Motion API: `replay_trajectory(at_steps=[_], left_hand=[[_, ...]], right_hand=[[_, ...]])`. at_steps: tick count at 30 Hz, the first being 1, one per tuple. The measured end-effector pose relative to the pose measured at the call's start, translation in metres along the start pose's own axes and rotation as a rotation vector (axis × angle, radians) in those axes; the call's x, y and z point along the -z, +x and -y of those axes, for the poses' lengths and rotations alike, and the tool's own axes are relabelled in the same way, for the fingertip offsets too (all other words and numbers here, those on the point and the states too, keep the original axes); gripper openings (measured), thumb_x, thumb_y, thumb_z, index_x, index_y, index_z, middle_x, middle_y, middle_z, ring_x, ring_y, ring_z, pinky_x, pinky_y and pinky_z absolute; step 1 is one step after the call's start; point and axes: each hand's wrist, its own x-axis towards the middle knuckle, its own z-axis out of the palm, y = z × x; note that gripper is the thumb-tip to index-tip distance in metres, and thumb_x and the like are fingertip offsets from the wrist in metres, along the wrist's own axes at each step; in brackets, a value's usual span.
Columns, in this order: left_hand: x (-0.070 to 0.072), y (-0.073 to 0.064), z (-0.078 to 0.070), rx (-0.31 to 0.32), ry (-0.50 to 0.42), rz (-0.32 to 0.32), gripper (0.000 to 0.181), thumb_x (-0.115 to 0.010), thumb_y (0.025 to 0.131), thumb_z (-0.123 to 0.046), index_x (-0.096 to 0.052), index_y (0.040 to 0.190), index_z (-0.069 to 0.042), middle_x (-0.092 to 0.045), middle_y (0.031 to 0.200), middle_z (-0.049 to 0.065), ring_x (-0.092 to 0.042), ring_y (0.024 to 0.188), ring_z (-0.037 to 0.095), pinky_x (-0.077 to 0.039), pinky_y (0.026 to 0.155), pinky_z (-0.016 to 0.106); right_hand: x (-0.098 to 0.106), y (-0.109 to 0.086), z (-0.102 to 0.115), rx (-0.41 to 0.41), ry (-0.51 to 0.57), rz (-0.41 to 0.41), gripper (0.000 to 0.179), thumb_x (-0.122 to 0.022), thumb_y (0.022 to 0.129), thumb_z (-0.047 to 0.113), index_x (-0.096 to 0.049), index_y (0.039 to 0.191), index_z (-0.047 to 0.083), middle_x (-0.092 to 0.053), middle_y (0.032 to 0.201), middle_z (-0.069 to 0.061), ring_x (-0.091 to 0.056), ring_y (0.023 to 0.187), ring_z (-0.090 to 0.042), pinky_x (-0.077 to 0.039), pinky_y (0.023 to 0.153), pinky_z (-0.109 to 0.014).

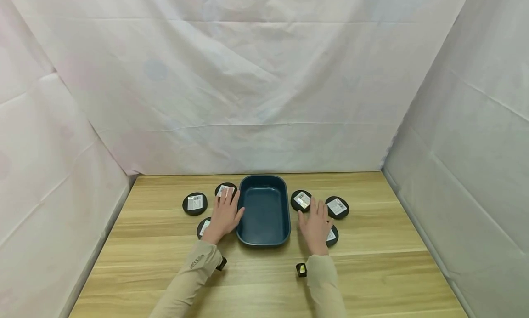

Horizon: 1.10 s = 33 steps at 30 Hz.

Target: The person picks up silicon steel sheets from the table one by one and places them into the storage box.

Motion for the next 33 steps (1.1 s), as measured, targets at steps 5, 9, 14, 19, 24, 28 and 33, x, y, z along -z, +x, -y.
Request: replay_trajectory(at_steps=[5,9,14,19,24,28,33], left_hand=[[-0.001,0.0,0.004,0.021,-0.013,-0.007,0.059,-0.048,0.097,-0.034,-0.032,0.144,-0.002,-0.023,0.15,0.023,-0.017,0.138,0.04,-0.019,0.107,0.058],[-0.002,0.0,0.006,0.036,-0.018,-0.013,0.059,-0.048,0.097,-0.033,-0.033,0.143,0.001,-0.026,0.149,0.023,-0.02,0.137,0.039,-0.02,0.107,0.056],[-0.005,-0.001,0.01,0.049,-0.022,-0.002,0.059,-0.049,0.096,-0.033,-0.035,0.14,0.005,-0.028,0.147,0.025,-0.022,0.137,0.038,-0.021,0.108,0.053],[-0.006,-0.002,0.013,0.065,-0.075,0.016,0.058,-0.048,0.097,-0.032,-0.038,0.137,0.008,-0.031,0.145,0.026,-0.023,0.136,0.038,-0.021,0.109,0.051],[-0.005,-0.004,0.012,0.048,-0.14,-0.013,0.05,-0.05,0.096,-0.028,-0.049,0.127,0.011,-0.045,0.134,0.028,-0.036,0.129,0.04,-0.03,0.105,0.05],[-0.008,-0.005,0.011,0.064,-0.268,-0.021,0.045,-0.051,0.095,-0.024,-0.053,0.121,0.014,-0.054,0.12,0.029,-0.048,0.116,0.04,-0.039,0.097,0.048],[-0.015,-0.004,0.011,0.115,-0.563,-0.053,0.039,-0.054,0.093,-0.014,-0.055,0.117,0.017,-0.058,0.111,0.031,-0.055,0.105,0.042,-0.045,0.09,0.049]], right_hand=[[0.004,-0.002,-0.008,-0.007,0.011,-0.013,0.068,-0.058,0.091,0.035,-0.031,0.144,0.003,-0.027,0.146,-0.029,-0.021,0.135,-0.044,-0.02,0.099,-0.069],[0.006,-0.005,-0.015,0.007,0.037,-0.052,0.069,-0.062,0.089,0.033,-0.034,0.142,-0.001,-0.03,0.142,-0.031,-0.025,0.131,-0.047,-0.023,0.098,-0.068],[0.004,-0.008,-0.029,0.049,0.05,-0.133,0.07,-0.069,0.084,0.026,-0.037,0.138,-0.006,-0.037,0.135,-0.035,-0.033,0.125,-0.049,-0.029,0.098,-0.062],[0.004,-0.012,-0.042,0.035,0.081,-0.162,0.07,-0.072,0.081,0.021,-0.039,0.134,-0.011,-0.039,0.131,-0.038,-0.033,0.123,-0.052,-0.029,0.101,-0.059],[0.007,-0.016,-0.05,-0.041,0.143,-0.137,0.072,-0.071,0.082,0.023,-0.037,0.133,-0.014,-0.037,0.134,-0.037,-0.032,0.125,-0.05,-0.027,0.104,-0.056],[0.01,-0.021,-0.055,-0.119,0.176,-0.066,0.074,-0.068,0.084,0.026,-0.033,0.136,-0.014,-0.034,0.136,-0.036,-0.031,0.126,-0.048,-0.027,0.103,-0.057],[0.012,-0.027,-0.063,-0.175,0.211,0.01,0.079,-0.069,0.084,0.027,-0.029,0.138,-0.015,-0.031,0.137,-0.037,-0.03,0.127,-0.049,-0.026,0.104,-0.057]])
